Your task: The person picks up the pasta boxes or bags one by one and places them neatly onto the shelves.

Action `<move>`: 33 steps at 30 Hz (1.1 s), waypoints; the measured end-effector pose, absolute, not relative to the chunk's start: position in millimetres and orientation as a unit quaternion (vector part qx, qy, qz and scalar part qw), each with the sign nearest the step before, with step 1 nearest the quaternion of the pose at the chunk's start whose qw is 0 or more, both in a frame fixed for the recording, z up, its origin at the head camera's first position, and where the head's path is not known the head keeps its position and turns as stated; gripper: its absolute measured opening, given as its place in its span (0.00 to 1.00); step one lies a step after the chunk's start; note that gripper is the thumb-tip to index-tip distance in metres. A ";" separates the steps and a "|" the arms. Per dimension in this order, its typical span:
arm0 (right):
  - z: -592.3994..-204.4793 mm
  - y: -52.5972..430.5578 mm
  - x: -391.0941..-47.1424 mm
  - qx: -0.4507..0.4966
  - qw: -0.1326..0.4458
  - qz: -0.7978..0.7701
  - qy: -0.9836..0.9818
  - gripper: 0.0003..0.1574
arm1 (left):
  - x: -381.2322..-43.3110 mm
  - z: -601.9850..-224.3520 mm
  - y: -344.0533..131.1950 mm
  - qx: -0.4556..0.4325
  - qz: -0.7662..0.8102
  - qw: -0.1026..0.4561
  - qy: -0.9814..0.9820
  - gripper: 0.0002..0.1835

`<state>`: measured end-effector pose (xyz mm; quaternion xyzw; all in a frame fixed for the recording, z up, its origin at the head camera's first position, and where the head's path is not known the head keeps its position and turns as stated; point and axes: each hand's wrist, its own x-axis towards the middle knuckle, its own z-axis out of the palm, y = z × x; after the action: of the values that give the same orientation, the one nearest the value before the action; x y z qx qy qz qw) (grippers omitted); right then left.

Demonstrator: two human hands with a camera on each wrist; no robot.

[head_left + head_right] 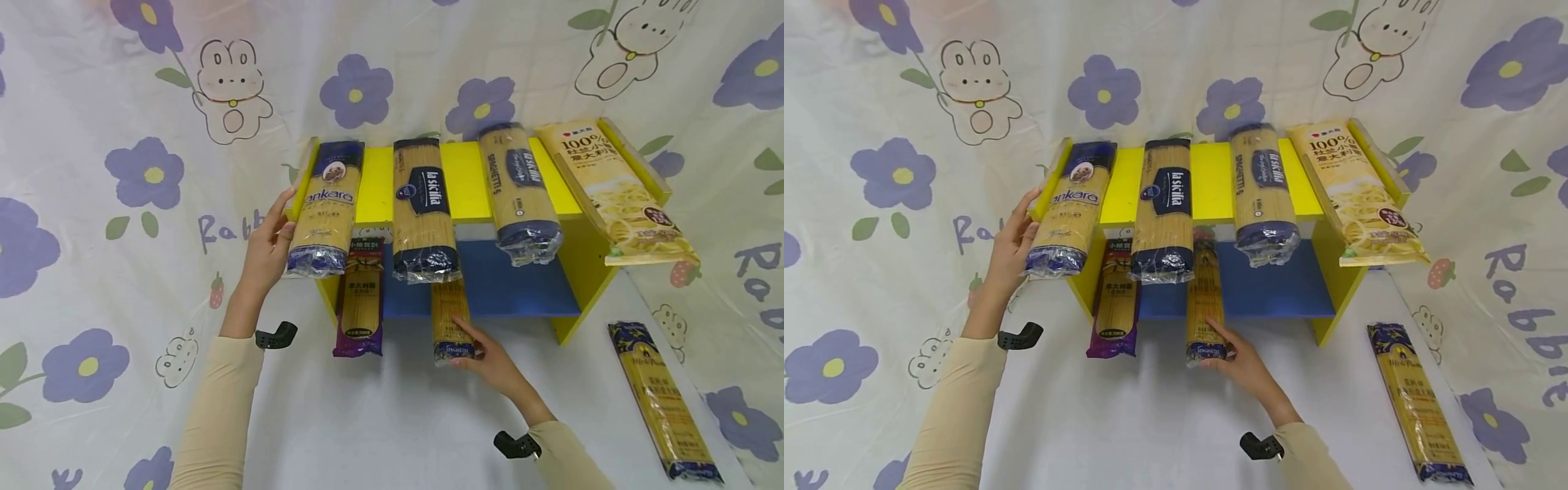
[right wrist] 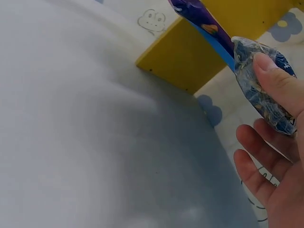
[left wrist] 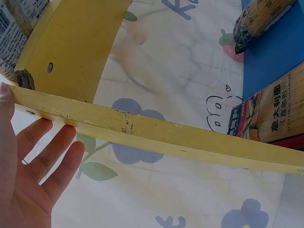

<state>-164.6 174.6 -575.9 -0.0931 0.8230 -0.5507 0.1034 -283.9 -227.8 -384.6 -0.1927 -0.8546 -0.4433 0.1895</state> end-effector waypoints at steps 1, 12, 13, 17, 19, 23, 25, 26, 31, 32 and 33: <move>-575.6 175.5 -166.9 -0.095 0.106 -0.547 0.825 0.53 | -284.1 -384.7 -227.8 -0.193 -0.444 0.189 -0.855 0.30; -573.5 177.1 -181.6 -0.097 0.104 -0.539 0.830 0.52 | -282.7 -383.8 -227.4 -0.188 -0.443 0.186 -0.857 0.29; -573.1 177.0 -181.7 -0.098 0.104 -0.539 0.830 0.52 | -282.6 -383.9 -227.4 -0.188 -0.443 0.186 -0.857 0.29; -571.8 176.5 -180.1 -0.099 0.104 -0.540 0.829 0.53 | -282.9 -384.4 -227.7 -0.188 -0.443 0.186 -0.856 0.29; -571.5 177.6 -178.2 -0.104 0.108 -0.536 0.831 0.54 | -283.1 -384.5 -227.6 -0.186 -0.443 0.187 -0.857 0.29; -570.9 185.9 -170.0 -0.106 0.100 -0.519 0.842 0.54 | -283.1 -385.1 -227.8 -0.184 -0.442 0.186 -0.858 0.29; -570.8 194.3 -164.6 -0.106 0.088 -0.514 0.846 0.52 | -282.8 -385.1 -227.6 -0.184 -0.441 0.185 -0.859 0.29; -570.7 199.8 -161.8 -0.106 0.080 -0.516 0.846 0.51 | -282.7 -384.9 -227.5 -0.185 -0.441 0.185 -0.859 0.29; -565.7 236.8 -146.8 -0.113 0.039 -0.547 0.829 0.42 | -282.3 -384.0 -227.9 -0.184 -0.438 0.190 -0.859 0.30; -564.4 246.7 -142.8 -0.110 0.030 -0.549 0.828 0.41 | -282.3 -383.6 -227.7 -0.184 -0.439 0.190 -0.859 0.30; -562.7 257.1 -138.5 -0.106 0.021 -0.549 0.829 0.40 | -282.2 -383.3 -227.6 -0.184 -0.439 0.189 -0.859 0.30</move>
<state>-138.5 257.1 -562.7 -0.1056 0.8289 -0.5489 0.0209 -282.2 -227.6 -383.3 -0.1844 -0.8591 -0.4386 0.1887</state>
